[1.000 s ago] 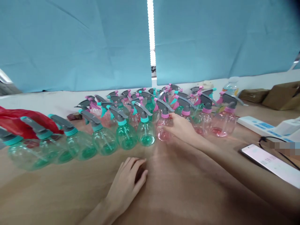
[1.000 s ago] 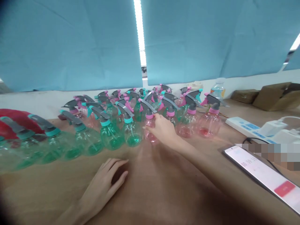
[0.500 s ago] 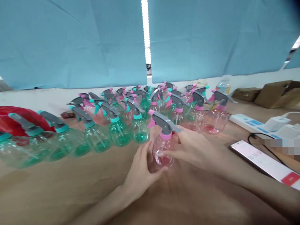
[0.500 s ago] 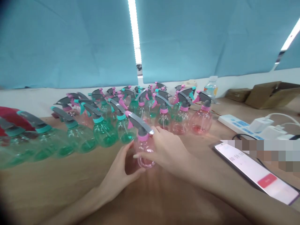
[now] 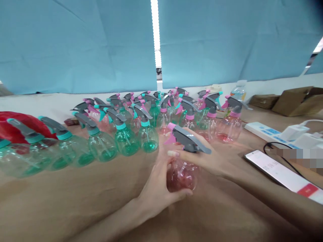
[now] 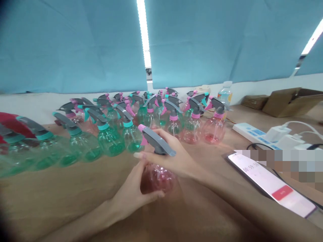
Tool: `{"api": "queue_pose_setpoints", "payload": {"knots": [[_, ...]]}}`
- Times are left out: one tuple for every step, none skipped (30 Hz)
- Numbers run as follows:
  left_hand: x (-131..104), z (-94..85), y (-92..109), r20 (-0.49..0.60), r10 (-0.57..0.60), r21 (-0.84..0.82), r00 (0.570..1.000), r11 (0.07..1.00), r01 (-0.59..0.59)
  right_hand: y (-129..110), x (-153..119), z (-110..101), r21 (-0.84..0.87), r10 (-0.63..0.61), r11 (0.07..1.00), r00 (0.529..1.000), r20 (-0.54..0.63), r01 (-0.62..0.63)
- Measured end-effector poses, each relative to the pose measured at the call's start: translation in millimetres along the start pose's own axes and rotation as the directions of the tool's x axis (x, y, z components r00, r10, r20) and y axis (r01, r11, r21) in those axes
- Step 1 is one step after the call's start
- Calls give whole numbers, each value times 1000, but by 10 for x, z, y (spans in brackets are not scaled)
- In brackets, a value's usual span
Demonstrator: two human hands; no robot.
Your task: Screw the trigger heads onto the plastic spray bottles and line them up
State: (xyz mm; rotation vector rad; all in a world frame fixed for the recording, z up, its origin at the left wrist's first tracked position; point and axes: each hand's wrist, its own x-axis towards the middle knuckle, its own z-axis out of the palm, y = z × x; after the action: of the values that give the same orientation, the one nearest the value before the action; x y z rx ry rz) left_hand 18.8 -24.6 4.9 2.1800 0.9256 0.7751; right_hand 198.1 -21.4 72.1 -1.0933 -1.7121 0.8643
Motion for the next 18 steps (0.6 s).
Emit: {"api": "queue_pose_setpoints", "payload": {"knots": [[15, 4, -8, 1, 16, 2, 1000, 1000, -16, -1, 5, 22, -4, -7, 1000, 1000, -18, 7], [30, 6, -18, 8, 34, -1, 999, 999, -34, -1, 8, 39, -4, -18, 1000, 999, -32, 18], [44, 4, -27, 17, 52, -8, 999, 999, -52, 2, 12, 52, 0, -33, 999, 998, -45, 33], [58, -1, -36, 25, 68, -15, 997, 998, -67, 10, 18, 60, 13, -59, 998, 996, -62, 60], [71, -8, -44, 31, 79, -18, 996, 997, -78, 22, 25, 65, 32, -80, 996, 995, -64, 82], [81, -17, -52, 38, 88, -17, 995, 996, -87, 37, 34, 67, 55, -95, 994, 993, -65, 99], [90, -26, -59, 45, 94, -12, 995, 996, -94, 53, 45, 66, 72, -98, 992, 994, -56, 102], [96, -35, -66, 52, 98, -4, 994, 995, -98, 67, 57, 64, 81, -98, 991, 994, -48, 102], [99, -43, -74, 57, 96, 7, 994, 995, -97, 76, 67, 61, 84, -94, 992, 995, -37, 97], [101, -51, -83, 61, 91, 21, 994, 996, -92, 79, 76, 55, 76, -92, 993, 995, -32, 94], [100, -59, -93, 64, 82, 37, 995, 996, -85, 73, 82, 49, 56, -89, 994, 996, -28, 90], [97, -68, -103, 69, 76, 53, 995, 995, -79, 59, 86, 40, 25, -88, 996, 996, -28, 88], [94, -78, -113, 77, 70, 73, 995, 994, -76, 40, 86, 30, -11, -85, 996, 996, -26, 85], [89, -90, -124, 88, 64, 97, 994, 993, -73, 18, 85, 18, -45, -84, 996, 996, -28, 83], [83, -105, -135, 101, 59, 128, 993, 989, -71, -4, 83, 5, -81, -82, 994, 996, -32, 79], [76, -121, -148, 117, 50, 165, 992, 984, -69, -21, 81, -8, -113, -83, 991, 995, -46, 78], [68, -138, -161, 134, 39, 209, 990, 976, -66, -31, 80, -21, -139, -81, 988, 995, -61, 72], [59, -156, -176, 151, 27, 255, 988, 965, -66, -32, 81, -34, -164, -76, 984, 994, -81, 62]]}}
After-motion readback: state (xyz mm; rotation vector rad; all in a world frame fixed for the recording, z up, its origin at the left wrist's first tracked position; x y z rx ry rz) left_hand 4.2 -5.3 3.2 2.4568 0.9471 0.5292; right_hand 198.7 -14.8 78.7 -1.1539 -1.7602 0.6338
